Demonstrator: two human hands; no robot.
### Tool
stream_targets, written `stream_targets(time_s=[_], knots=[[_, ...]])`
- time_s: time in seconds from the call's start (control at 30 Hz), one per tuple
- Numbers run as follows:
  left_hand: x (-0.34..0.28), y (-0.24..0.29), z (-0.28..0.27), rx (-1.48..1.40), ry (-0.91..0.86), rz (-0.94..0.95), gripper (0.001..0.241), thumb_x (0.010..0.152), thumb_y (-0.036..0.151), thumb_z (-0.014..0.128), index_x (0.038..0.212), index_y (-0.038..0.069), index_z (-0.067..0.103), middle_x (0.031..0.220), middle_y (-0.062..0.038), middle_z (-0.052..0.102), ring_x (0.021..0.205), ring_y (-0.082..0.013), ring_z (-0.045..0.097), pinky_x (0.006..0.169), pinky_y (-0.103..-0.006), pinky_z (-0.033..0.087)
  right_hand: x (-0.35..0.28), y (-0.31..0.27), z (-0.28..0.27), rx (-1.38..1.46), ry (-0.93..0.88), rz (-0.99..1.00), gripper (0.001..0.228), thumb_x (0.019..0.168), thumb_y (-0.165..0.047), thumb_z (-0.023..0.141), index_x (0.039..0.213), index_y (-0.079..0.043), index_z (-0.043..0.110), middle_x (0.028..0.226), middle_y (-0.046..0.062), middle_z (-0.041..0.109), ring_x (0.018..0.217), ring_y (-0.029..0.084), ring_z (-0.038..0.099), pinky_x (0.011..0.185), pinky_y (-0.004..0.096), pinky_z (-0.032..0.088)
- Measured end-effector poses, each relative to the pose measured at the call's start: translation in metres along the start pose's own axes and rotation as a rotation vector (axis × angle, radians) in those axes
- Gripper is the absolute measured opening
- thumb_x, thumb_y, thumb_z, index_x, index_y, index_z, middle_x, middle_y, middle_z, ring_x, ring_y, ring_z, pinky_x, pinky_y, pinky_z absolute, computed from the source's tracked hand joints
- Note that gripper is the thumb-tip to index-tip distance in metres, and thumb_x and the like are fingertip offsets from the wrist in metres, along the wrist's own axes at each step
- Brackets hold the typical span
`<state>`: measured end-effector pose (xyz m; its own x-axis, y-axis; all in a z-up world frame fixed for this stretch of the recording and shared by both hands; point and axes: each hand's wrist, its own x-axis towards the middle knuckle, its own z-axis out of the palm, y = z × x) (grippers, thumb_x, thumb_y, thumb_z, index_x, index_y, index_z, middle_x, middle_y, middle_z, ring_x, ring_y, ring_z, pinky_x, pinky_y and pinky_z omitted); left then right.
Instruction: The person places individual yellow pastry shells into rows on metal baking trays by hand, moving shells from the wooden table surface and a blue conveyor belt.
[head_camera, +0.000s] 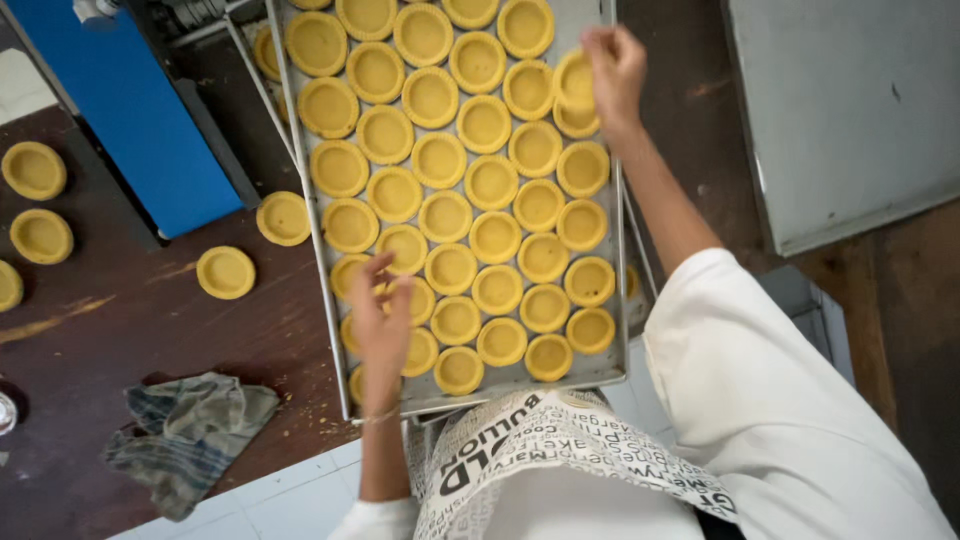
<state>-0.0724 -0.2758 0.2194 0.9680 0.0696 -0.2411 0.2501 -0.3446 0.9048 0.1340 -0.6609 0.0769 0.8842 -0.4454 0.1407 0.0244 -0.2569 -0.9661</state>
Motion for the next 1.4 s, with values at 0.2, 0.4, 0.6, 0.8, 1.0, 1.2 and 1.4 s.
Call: stream_targets(time_s=[0.2,0.4,0.6,0.8,1.0,1.2,1.4], knots=[[-0.022,-0.04,-0.032,0.015,0.19,-0.183,0.027,0.099,0.025,0.059,0.123,0.011,0.059,0.126,-0.003,0.063,0.105,-0.015,0.057,0.084,-0.0305,0.047,0.065,0.039,0.015,-0.469,0.014,-0.111,0.049,0.102,-0.045,0.072,0.066,-0.018,0.054,0.067,-0.01,0.042,0.074,0.004,0.04,0.053,0.041,0.033],[-0.006,-0.119,-0.082,0.041,0.317,-0.331,0.029,0.097,0.019,0.065,0.123,0.012,0.057,0.122,-0.005,0.063,0.11,-0.0177,0.06,0.099,-0.0309,0.046,-0.014,-0.051,0.006,-0.616,-0.177,-0.628,0.023,0.105,-0.007,0.05,0.122,0.006,0.059,0.115,0.024,0.055,0.106,0.042,0.052,0.092,0.05,0.041],[0.084,-0.238,-0.154,0.678,0.59,-0.109,0.058,0.097,0.033,0.066,0.138,-0.003,0.046,0.129,-0.027,0.057,0.116,-0.0491,0.048,0.095,-0.0576,0.029,-0.088,-0.057,0.014,-0.917,-0.264,-0.55,0.039,0.11,-0.017,0.058,0.139,0.009,0.052,0.13,0.027,0.052,0.122,0.043,0.046,0.104,0.056,0.035],[0.134,-0.239,-0.173,0.794,0.773,-0.462,0.065,0.071,0.06,0.088,0.114,0.023,0.057,0.114,-0.011,0.059,0.104,-0.0366,0.06,0.077,-0.0559,0.055,-0.237,-0.142,0.046,-0.566,-0.307,-0.508,0.038,0.111,-0.021,0.049,0.136,0.007,0.054,0.127,0.021,0.05,0.118,0.039,0.051,0.102,0.051,0.042],[0.125,-0.31,-0.166,-0.387,0.44,0.024,0.039,0.078,-0.005,0.076,0.107,0.014,0.059,0.096,-0.008,0.066,0.089,-0.0231,0.071,0.076,-0.0384,0.061,-0.409,-0.19,0.13,-0.361,-0.16,-0.375,0.024,0.102,-0.014,0.059,0.118,0.003,0.068,0.105,0.023,0.065,0.104,0.045,0.064,0.097,0.049,0.046],[-0.015,-0.187,-0.157,-1.035,0.058,-0.281,0.032,0.084,-0.001,0.081,0.11,0.005,0.063,0.1,-0.01,0.073,0.085,-0.021,0.075,0.071,-0.0355,0.064,-0.473,-0.242,0.234,-0.298,-0.282,-0.698,0.044,0.095,-0.041,0.068,0.133,-0.02,0.07,0.152,0.014,0.047,0.142,0.034,0.043,0.114,0.047,0.037],[-0.084,-0.128,-0.19,-0.483,-0.572,-0.055,0.06,0.071,-0.008,0.081,0.127,0.006,0.064,0.108,-0.009,0.069,0.102,-0.022,0.067,0.085,-0.0375,0.058,-0.455,-0.237,0.229,0.635,-0.556,0.099,0.095,0.096,-0.048,0.074,0.166,-0.023,0.015,0.172,0.0,0.003,0.154,0.043,0.022,0.117,0.044,0.044]])
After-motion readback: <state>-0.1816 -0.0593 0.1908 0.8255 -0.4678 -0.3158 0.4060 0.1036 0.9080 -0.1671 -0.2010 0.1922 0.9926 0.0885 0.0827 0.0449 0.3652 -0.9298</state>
